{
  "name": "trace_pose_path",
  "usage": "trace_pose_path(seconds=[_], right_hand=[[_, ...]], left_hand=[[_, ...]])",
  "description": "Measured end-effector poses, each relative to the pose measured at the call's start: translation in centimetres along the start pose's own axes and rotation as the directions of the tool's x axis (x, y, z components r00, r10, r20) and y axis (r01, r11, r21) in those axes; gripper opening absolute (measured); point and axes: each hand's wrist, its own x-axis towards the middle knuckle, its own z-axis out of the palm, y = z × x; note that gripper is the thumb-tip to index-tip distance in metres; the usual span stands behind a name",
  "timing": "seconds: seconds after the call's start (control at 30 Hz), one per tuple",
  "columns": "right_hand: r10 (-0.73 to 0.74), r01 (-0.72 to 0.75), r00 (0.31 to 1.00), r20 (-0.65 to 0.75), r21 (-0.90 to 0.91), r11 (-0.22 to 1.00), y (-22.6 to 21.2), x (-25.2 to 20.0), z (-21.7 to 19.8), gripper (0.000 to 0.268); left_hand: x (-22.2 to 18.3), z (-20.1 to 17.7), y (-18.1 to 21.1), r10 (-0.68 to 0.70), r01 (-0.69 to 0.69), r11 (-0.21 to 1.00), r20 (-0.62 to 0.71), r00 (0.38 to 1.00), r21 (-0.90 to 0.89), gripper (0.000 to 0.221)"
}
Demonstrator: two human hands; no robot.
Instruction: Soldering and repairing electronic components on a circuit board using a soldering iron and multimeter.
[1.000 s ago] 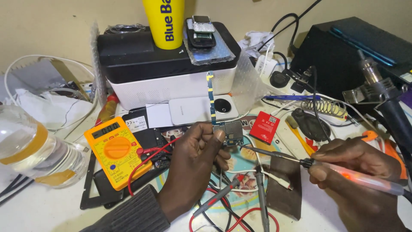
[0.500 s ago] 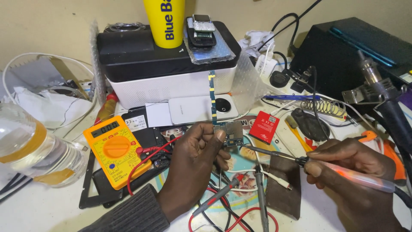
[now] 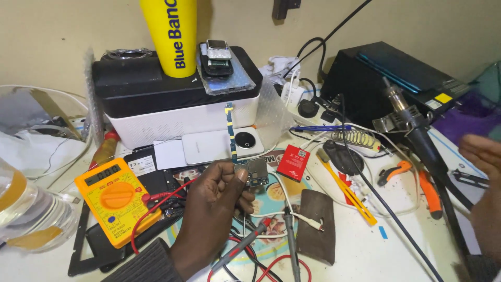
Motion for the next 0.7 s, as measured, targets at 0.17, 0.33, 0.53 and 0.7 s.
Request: trace_pose_path(seconds=[0.17, 0.33, 0.53, 0.7], right_hand=[[0.111, -0.112, 0.904, -0.412, 0.022, 0.993, -5.1, 3.7, 4.1, 0.039], [-0.014, -0.045, 0.901, -0.435, -0.125, 0.991, -2.1, 3.9, 4.3, 0.034], [-0.052, -0.042, 0.923, -0.382, -0.233, 0.971, -1.5, 4.2, 4.0, 0.033], [0.001, -0.03, 0.918, -0.396, -0.066, 0.997, -1.9, 4.7, 4.3, 0.04]], left_hand=[[-0.1, 0.0, 0.2, -0.013, 0.013, 1.0, -0.006, 1.0, 0.009, 0.019], [0.0, 0.0, -0.1, 0.008, -0.008, 0.999, -0.001, 1.0, -0.05, 0.017], [-0.1, 0.0, 0.1, 0.007, -0.006, 0.999, 0.019, 1.0, -0.054, 0.017], [0.0, 0.1, 0.0, 0.007, -0.007, 0.998, 0.012, 1.0, -0.064, 0.018]])
